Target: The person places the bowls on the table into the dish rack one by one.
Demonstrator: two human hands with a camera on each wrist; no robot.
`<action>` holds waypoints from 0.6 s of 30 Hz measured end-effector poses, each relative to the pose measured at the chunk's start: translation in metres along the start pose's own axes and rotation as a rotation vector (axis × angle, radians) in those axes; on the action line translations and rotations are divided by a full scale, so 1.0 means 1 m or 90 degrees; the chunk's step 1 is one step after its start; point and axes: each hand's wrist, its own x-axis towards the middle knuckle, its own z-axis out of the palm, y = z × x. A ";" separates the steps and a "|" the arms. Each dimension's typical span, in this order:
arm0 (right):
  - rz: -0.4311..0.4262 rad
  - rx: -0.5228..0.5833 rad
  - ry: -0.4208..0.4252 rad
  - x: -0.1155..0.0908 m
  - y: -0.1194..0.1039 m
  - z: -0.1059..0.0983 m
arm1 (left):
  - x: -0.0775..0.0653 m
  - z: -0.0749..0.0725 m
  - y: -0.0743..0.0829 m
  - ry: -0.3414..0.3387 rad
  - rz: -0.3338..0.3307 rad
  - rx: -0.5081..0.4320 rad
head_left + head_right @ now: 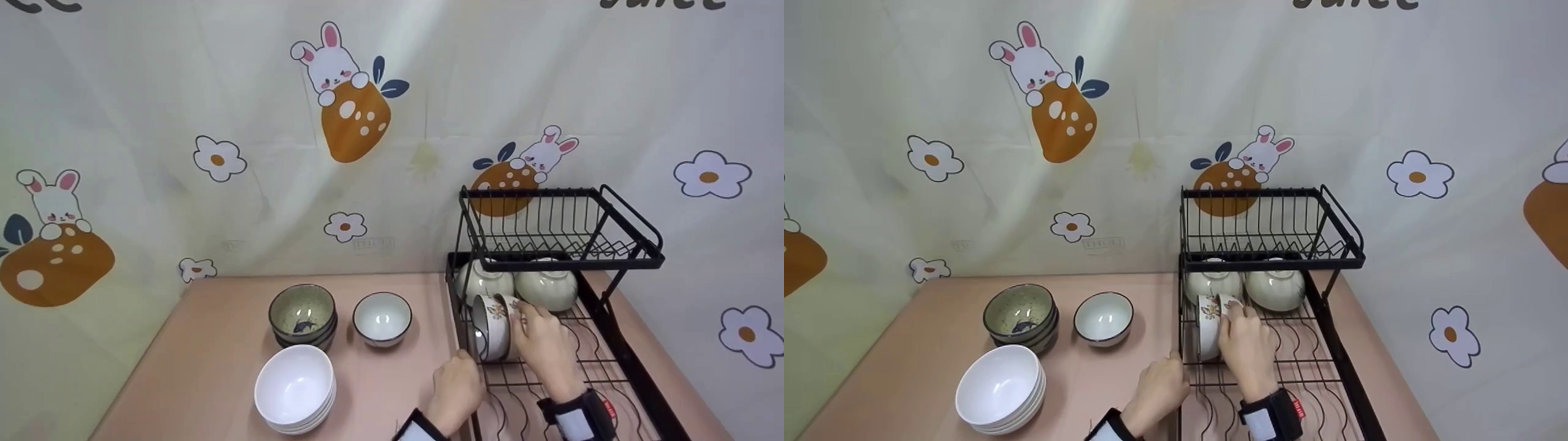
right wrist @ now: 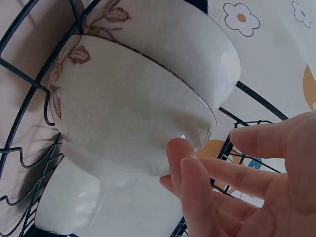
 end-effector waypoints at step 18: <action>-0.038 -0.055 0.032 -0.005 -0.005 -0.003 | 0.016 -0.041 -0.038 0.088 -0.057 -0.024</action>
